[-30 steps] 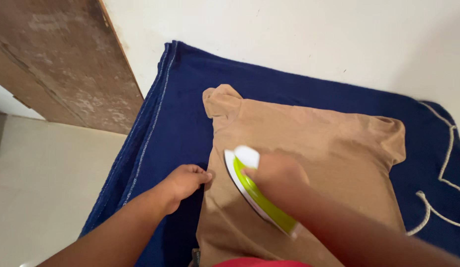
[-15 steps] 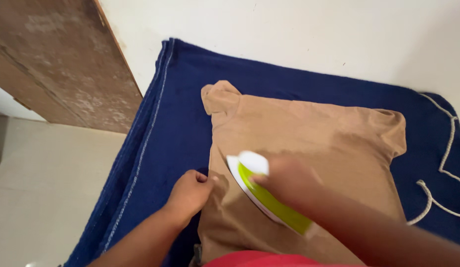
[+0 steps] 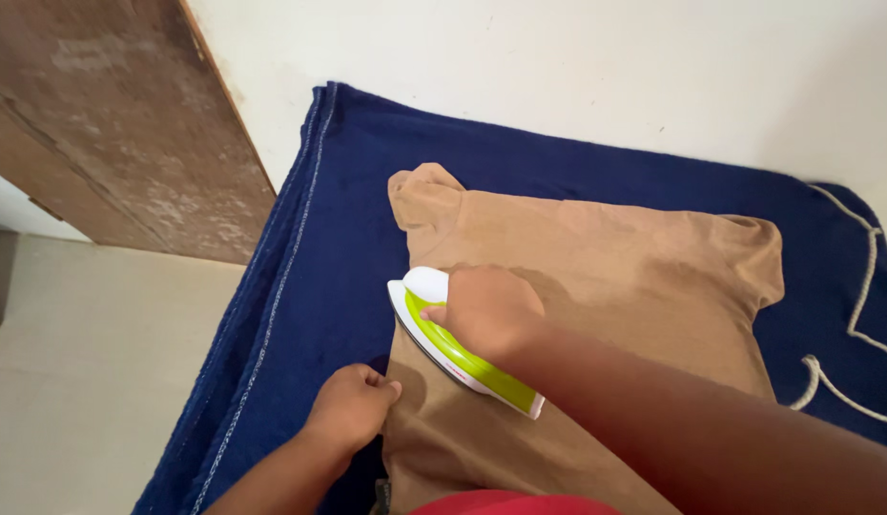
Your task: The person irons a white shirt, places it on a hanger, then irons a peach-colored shirt and a brown shirt on a blue ironing board. The person uses a green and white iron to smooth the garments.
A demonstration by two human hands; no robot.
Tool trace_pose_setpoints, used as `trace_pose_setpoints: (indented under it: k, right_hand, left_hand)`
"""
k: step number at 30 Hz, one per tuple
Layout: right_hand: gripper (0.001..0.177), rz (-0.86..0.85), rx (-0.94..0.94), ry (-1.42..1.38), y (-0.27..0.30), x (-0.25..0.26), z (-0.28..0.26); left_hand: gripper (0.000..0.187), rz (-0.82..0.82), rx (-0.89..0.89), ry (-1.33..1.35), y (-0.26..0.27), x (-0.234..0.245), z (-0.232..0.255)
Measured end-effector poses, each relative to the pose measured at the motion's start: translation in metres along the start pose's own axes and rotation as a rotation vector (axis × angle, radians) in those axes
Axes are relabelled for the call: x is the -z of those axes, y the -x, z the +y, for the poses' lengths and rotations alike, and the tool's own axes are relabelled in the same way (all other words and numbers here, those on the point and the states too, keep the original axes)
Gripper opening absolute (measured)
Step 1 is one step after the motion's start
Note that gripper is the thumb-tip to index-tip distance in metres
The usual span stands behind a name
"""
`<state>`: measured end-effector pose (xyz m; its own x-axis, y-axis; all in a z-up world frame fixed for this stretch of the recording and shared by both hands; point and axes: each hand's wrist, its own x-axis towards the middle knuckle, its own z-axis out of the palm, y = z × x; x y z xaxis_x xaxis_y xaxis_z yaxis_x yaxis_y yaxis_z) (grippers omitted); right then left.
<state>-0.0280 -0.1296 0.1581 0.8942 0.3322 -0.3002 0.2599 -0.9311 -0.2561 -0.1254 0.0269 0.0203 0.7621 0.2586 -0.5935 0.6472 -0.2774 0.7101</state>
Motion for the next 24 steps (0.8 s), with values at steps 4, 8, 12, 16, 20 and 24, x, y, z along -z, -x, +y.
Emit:
trace_pose_setpoints:
  k: [4,8,12,16,20,24]
  right_hand:
    - [0.041,-0.09,0.019,0.048,0.026,0.0,0.023]
    - [0.059,-0.075,-0.038,0.033,0.08,-0.016,0.059]
    - [0.056,-0.19,-0.163,0.215,0.086,-0.022,0.062]
    - [0.058,0.027,0.045,-0.055,0.057,-0.025,0.021]
    - [0.047,-0.004,0.062,0.081,0.021,-0.02,-0.014]
    - [0.047,-0.069,0.038,0.097,0.024,-0.014,-0.007]
  left_hand:
    - [0.023,-0.084,0.012,0.105,-0.002,-0.001,0.001]
    - [0.022,-0.108,0.047,0.099,-0.003,0.004,-0.001]
    - [0.021,-0.129,0.008,0.139,-0.003,0.002,-0.003]
    - [0.023,-0.122,0.025,0.117,-0.002,0.005,0.0]
    - [0.026,-0.127,0.06,0.106,0.002,0.007,0.006]
    - [0.03,-0.119,-0.095,-0.209,0.018,0.007,0.005]
